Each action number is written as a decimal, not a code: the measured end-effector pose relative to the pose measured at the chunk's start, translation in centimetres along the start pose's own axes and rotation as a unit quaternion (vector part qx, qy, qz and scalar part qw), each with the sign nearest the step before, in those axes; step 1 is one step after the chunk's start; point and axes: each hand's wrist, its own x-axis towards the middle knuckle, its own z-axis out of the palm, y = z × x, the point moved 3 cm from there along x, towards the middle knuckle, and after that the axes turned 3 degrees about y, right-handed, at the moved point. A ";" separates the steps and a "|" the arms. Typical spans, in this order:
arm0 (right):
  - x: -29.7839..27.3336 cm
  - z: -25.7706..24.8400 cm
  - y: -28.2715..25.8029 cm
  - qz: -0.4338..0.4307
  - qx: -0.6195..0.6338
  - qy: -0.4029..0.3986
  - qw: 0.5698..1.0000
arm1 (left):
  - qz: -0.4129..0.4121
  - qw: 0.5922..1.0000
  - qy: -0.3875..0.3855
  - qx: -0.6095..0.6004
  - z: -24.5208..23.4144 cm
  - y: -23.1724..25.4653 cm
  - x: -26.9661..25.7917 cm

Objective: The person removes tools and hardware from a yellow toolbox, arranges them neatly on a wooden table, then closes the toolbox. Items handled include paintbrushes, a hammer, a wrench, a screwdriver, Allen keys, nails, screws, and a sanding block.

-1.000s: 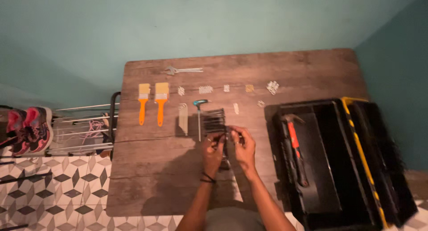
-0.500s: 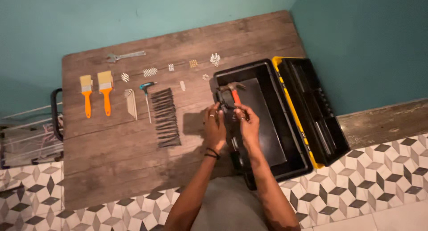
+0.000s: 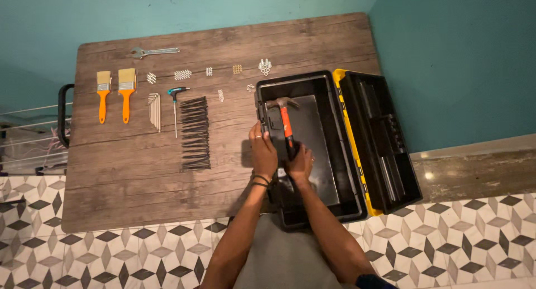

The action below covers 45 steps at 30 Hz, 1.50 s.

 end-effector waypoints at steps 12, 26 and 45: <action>1.1 4.3 1.8 0.127 0.154 -0.152 0.968 | -0.037 0.999 -0.013 0.024 -1.0 1.4 0.4; -0.5 -4.9 -3.9 -0.035 0.186 -0.027 0.981 | -0.044 0.999 0.008 -0.009 -0.4 0.3 -0.1; -3.7 -16.8 -10.8 -0.010 0.634 -0.305 0.710 | -0.006 0.998 0.003 -0.060 -2.4 3.6 1.0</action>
